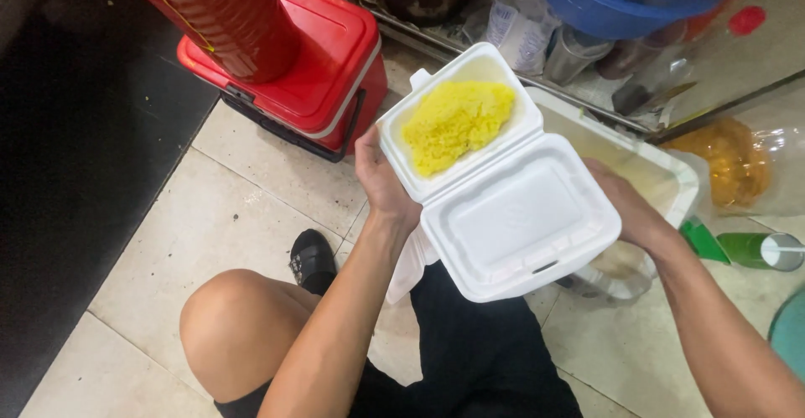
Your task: Prepare a food box by adding yellow rice, meat, sauce, and vegetables.
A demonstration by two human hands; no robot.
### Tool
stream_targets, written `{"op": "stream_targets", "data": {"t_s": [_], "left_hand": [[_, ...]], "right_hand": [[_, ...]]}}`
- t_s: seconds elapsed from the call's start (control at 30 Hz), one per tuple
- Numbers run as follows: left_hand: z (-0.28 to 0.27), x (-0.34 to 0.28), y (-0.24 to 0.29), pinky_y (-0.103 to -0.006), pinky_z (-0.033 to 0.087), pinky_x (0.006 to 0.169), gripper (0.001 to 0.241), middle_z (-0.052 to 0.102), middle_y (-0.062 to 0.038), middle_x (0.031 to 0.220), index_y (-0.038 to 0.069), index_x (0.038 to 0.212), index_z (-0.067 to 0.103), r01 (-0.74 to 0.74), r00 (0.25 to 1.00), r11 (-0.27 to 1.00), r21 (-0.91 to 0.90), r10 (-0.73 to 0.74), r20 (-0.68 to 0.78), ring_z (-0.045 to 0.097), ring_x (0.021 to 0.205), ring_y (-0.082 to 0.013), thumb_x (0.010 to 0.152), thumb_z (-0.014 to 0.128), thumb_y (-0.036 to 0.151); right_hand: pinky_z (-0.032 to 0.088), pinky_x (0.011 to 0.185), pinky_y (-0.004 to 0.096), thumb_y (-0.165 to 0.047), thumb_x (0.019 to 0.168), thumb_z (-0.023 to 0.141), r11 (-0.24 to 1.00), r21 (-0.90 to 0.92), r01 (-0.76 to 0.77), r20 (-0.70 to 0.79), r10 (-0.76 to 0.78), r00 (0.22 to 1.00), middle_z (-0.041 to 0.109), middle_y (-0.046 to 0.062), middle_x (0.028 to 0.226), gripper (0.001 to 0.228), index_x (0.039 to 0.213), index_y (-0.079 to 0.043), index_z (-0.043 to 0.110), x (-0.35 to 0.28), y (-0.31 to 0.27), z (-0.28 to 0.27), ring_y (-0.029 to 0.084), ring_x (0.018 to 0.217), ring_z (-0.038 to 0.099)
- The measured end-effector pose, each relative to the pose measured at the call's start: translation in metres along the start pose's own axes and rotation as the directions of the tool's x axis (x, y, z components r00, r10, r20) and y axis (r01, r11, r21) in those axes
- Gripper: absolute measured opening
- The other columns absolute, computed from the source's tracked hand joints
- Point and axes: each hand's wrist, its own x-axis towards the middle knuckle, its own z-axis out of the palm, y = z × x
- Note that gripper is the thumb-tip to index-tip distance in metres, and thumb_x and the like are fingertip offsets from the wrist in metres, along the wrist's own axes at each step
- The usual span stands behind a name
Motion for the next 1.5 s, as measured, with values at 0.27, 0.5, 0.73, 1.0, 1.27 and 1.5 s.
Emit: {"op": "stream_targets", "data": {"t_s": [0.27,0.5,0.73,1.0,1.27,1.5], "left_hand": [[0.005,0.003,-0.018,-0.0500,0.047,0.115,0.088,0.050,-0.026,0.151,0.000,0.152,0.041,-0.093,0.992,0.978,0.185,0.076,0.098,0.050,0.142,-0.0391,0.098,0.030,0.068],[0.024,-0.021,-0.009,-0.0418,0.037,0.118,0.096,0.044,-0.010,0.160,0.008,0.163,0.033,-0.220,0.939,0.716,0.663,-0.030,0.344,0.042,0.148,-0.0260,0.098,0.021,0.077],[0.001,-0.026,-0.003,-0.0341,0.059,0.085,0.091,0.065,-0.017,0.132,0.004,0.157,0.047,-0.237,0.945,0.665,0.709,-0.011,0.326,0.067,0.115,-0.0241,0.096,0.048,0.072],[-0.026,0.027,0.047,-0.0444,0.068,0.077,0.068,0.070,-0.021,0.117,-0.002,0.135,0.055,-0.080,0.941,0.837,0.542,0.242,-0.235,0.076,0.094,-0.0299,0.081,0.078,0.033],[-0.076,0.158,0.126,-0.0467,0.066,0.076,0.059,0.076,-0.017,0.107,-0.004,0.122,0.067,-0.094,0.916,0.845,0.526,0.281,-0.288,0.076,0.092,-0.0312,0.077,0.084,0.030],[-0.101,0.192,0.132,-0.0414,0.068,0.072,0.057,0.079,-0.016,0.102,-0.007,0.108,0.074,-0.162,0.761,0.705,0.691,0.535,-0.366,0.079,0.087,-0.0279,0.066,0.094,0.027]], "right_hand": [[0.040,0.118,0.045,-0.027,0.096,0.072,0.093,0.991,0.097,-0.064,-0.308,0.949,0.029,0.004,0.170,0.098,0.169,-0.026,0.007,-0.012,-0.146,0.005,0.023,0.148,0.041],[0.042,0.117,0.047,-0.014,0.101,0.061,0.115,0.974,0.197,-0.181,-0.132,0.974,0.028,0.008,0.166,0.100,0.164,-0.030,-0.015,0.016,-0.183,-0.001,0.025,0.147,0.039],[0.042,0.118,0.043,-0.012,0.101,0.065,0.193,0.964,0.181,-0.162,-0.108,0.981,0.032,0.012,0.166,0.102,0.165,-0.019,-0.014,0.038,-0.181,0.017,0.025,0.148,0.042],[0.052,0.097,0.036,-0.023,0.099,0.057,0.504,0.863,-0.020,0.014,0.016,1.000,0.056,0.013,0.143,0.079,0.161,-0.019,0.008,0.058,-0.147,0.044,0.021,0.119,0.062],[0.054,0.079,0.030,-0.019,0.101,0.060,0.821,0.547,-0.164,-0.012,0.204,0.979,0.077,0.010,0.108,0.035,0.133,-0.006,0.068,0.064,-0.011,0.069,0.016,0.092,0.071],[0.059,0.078,0.033,-0.030,0.094,0.066,0.918,0.207,-0.338,-0.075,0.359,0.930,0.080,0.008,0.095,0.029,0.113,-0.012,0.078,0.056,0.025,0.081,0.020,0.082,0.078]]}}
